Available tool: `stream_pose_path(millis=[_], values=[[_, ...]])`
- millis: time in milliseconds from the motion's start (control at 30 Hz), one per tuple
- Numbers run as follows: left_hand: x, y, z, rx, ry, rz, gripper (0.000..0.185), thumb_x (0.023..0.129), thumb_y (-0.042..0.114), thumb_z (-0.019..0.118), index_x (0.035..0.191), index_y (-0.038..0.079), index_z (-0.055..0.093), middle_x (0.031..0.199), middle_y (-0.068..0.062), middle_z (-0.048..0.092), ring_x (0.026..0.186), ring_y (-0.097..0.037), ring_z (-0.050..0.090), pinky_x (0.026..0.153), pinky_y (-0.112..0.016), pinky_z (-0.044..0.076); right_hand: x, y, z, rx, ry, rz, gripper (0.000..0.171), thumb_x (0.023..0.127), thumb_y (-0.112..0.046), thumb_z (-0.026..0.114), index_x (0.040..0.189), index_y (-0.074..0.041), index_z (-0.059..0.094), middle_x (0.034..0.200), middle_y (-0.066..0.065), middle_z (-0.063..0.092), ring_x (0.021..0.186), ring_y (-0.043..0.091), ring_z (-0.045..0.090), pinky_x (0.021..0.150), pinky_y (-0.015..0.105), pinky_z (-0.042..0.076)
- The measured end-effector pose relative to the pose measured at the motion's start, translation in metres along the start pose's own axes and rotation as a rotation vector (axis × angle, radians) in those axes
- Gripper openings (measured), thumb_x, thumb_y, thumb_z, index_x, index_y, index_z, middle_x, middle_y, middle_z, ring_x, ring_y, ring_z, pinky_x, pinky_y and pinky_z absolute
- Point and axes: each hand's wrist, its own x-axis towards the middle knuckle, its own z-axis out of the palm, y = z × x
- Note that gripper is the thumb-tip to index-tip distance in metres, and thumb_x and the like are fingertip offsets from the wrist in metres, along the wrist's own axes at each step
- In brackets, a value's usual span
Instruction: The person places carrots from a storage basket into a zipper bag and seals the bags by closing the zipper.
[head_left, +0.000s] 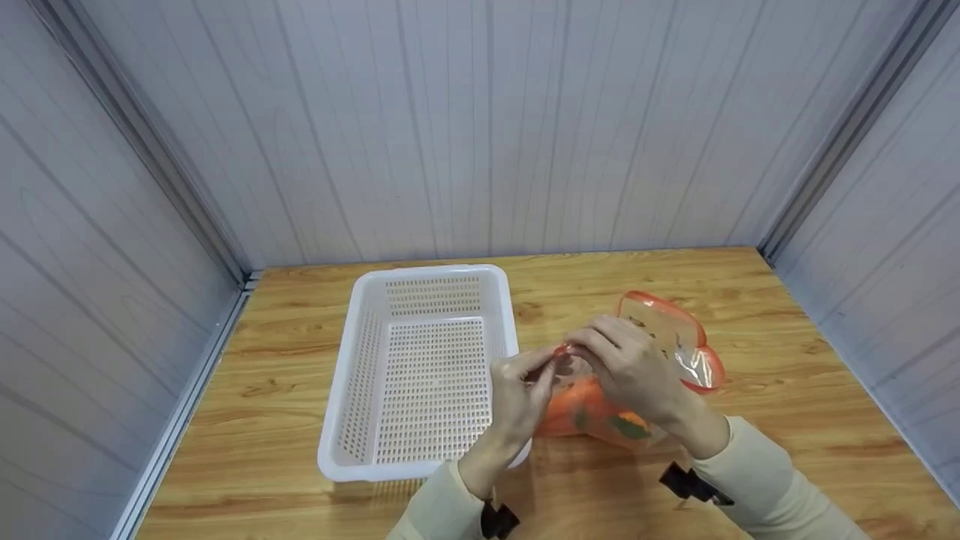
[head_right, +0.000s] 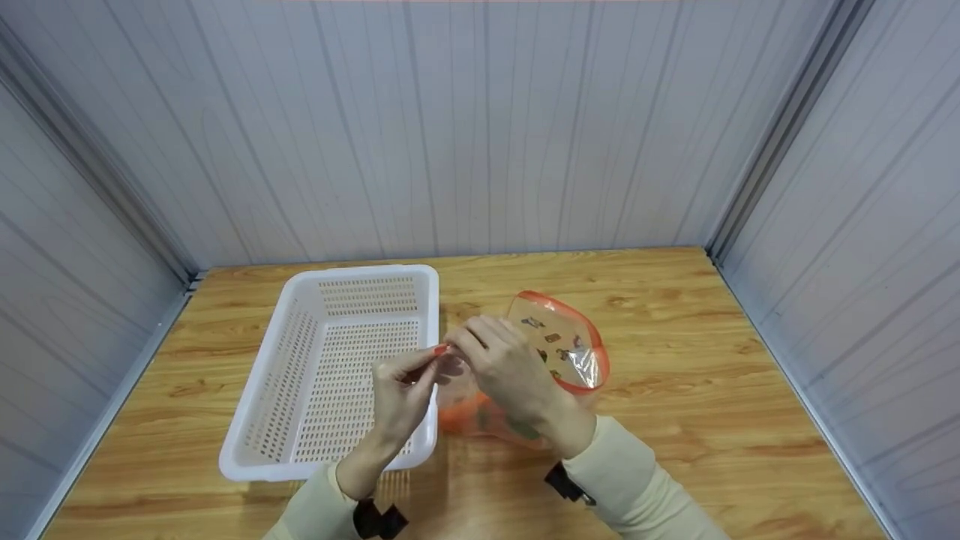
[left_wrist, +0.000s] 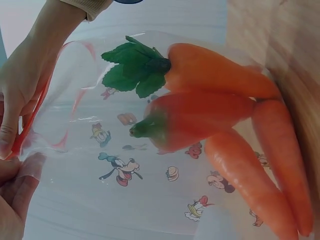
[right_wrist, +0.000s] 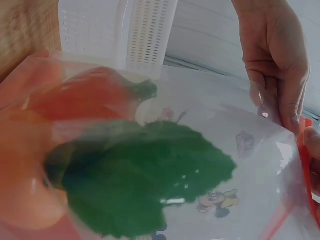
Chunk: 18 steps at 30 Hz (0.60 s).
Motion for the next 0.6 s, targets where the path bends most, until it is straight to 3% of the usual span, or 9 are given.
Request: stream_pose_path(millis=[167,400,600], values=[[-0.002,0.0,0.001,-0.027,-0.014,-0.007,0.009,0.079,-0.008,0.059,0.084,-0.009,0.067,0.071,-0.014,0.066,0.058,-0.017,0.064,0.052,-0.017,0.049,-0.003,0.002,0.001,0.008,-0.014,0.013,0.022,0.092,-0.015,0.046,0.087,0.0,0.061,0.08,0.007,0.057,0.071,0.019,0.054,0.061,0.031,0.045],[0.004,0.003,-0.004,0.088,-0.068,-0.015,0.009,0.081,0.002,0.061,0.082,-0.004,0.068,0.07,-0.009,0.066,0.062,-0.012,0.063,0.054,-0.013,0.048,-0.003,0.003,0.0,0.034,-0.054,0.052,0.021,0.093,-0.015,0.045,0.09,0.0,0.06,0.084,0.007,0.056,0.072,0.017,0.054,0.061,0.028,0.046],[0.009,0.006,-0.008,0.111,-0.109,0.025,0.011,0.083,0.005,0.06,0.088,-0.002,0.067,0.08,-0.008,0.067,0.073,-0.011,0.063,0.059,-0.012,0.048,-0.003,0.004,-0.003,0.044,-0.064,0.076,0.023,0.093,-0.016,0.044,0.092,0.001,0.06,0.084,0.007,0.056,0.07,0.016,0.054,0.06,0.027,0.046]])
